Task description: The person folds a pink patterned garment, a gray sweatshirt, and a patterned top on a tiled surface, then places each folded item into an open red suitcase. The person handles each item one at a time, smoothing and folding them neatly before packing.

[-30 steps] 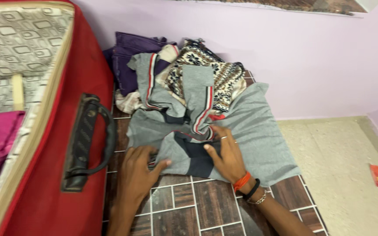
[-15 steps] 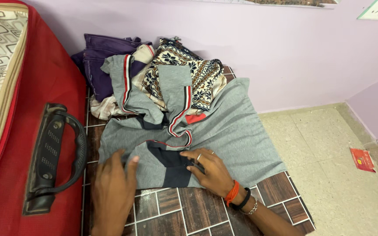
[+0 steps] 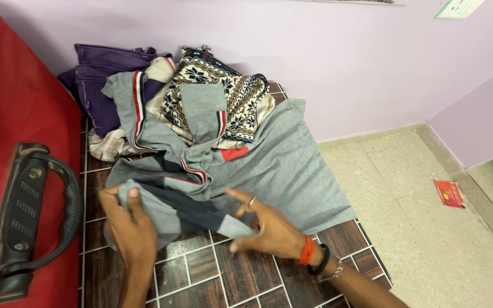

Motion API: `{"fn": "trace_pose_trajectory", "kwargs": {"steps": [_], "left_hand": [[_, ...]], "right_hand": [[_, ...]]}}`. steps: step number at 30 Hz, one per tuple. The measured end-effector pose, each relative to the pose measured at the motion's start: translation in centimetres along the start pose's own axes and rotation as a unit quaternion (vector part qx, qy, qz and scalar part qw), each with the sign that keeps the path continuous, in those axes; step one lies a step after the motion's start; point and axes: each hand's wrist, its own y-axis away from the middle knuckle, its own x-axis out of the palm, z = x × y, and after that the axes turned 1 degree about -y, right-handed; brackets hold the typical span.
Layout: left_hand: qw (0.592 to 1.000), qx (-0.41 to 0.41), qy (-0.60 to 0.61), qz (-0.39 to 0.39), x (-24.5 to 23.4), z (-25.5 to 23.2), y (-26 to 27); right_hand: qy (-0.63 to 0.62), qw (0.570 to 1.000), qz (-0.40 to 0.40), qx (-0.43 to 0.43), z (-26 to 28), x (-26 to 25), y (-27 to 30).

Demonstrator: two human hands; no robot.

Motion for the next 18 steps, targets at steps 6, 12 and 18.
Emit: {"fn": "trace_pose_trajectory", "kwargs": {"steps": [6, 12, 18], "left_hand": [[0.986, 0.108, -0.081, -0.099, -0.5, 3.3, -2.1], [0.986, 0.096, -0.082, -0.107, -0.2, 4.7, -1.6], [0.997, 0.074, -0.017, -0.034, -1.7, 3.0, -0.6]], "right_hand": [[0.459, 0.867, -0.146, -0.125, -5.9, -6.6, 3.3], [0.527, 0.795, -0.288, 0.092, -12.4, -15.2, 4.6], [0.224, 0.874, -0.431, 0.026, -14.9, -16.2, 5.8]]}}
